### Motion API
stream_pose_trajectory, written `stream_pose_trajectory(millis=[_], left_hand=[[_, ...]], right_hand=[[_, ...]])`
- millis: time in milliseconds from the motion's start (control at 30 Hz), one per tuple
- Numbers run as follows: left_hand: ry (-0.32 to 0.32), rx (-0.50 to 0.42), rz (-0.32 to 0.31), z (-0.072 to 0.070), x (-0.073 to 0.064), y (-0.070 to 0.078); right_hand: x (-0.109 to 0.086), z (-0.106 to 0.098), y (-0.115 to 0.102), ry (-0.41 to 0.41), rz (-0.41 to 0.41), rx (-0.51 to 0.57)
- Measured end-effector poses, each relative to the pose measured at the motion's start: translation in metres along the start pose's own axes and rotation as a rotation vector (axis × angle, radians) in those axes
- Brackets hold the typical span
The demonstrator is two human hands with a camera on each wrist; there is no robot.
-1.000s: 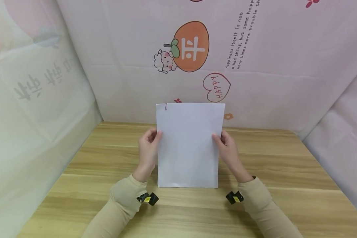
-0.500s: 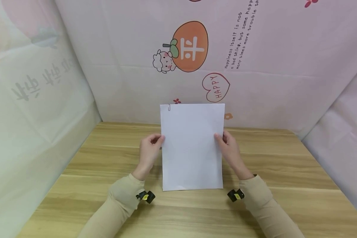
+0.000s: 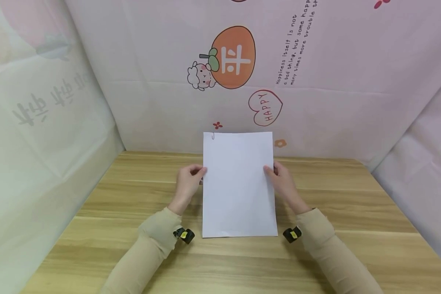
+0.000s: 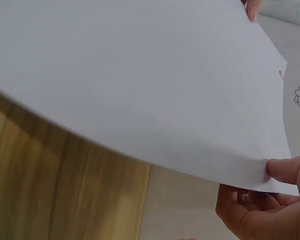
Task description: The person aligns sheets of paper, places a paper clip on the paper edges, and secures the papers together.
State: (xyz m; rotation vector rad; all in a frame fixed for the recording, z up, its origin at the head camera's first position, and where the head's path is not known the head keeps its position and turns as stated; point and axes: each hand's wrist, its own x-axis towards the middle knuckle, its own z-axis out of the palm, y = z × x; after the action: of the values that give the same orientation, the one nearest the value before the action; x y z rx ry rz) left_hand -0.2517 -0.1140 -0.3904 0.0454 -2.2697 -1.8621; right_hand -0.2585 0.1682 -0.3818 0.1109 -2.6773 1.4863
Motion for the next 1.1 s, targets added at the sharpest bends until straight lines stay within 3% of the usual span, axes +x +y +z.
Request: stream_pose_trajectory(millis=[267,600,1100], left_hand=[[-0.062,0.068,-0.09,0.003,0.013,-0.004],[-0.072,0.097,-0.127,0.008,0.027,-0.016],[-0.1,0.166,-0.161,0.016,0.046,-0.023]], right_hand=[[0.015,0.0,0.014,-0.066,0.051,-0.068],[0.029,0.001,0.025,-0.134,0.061,-0.154],[0.047,0.003,0.035,-0.173,0.054,-0.263]])
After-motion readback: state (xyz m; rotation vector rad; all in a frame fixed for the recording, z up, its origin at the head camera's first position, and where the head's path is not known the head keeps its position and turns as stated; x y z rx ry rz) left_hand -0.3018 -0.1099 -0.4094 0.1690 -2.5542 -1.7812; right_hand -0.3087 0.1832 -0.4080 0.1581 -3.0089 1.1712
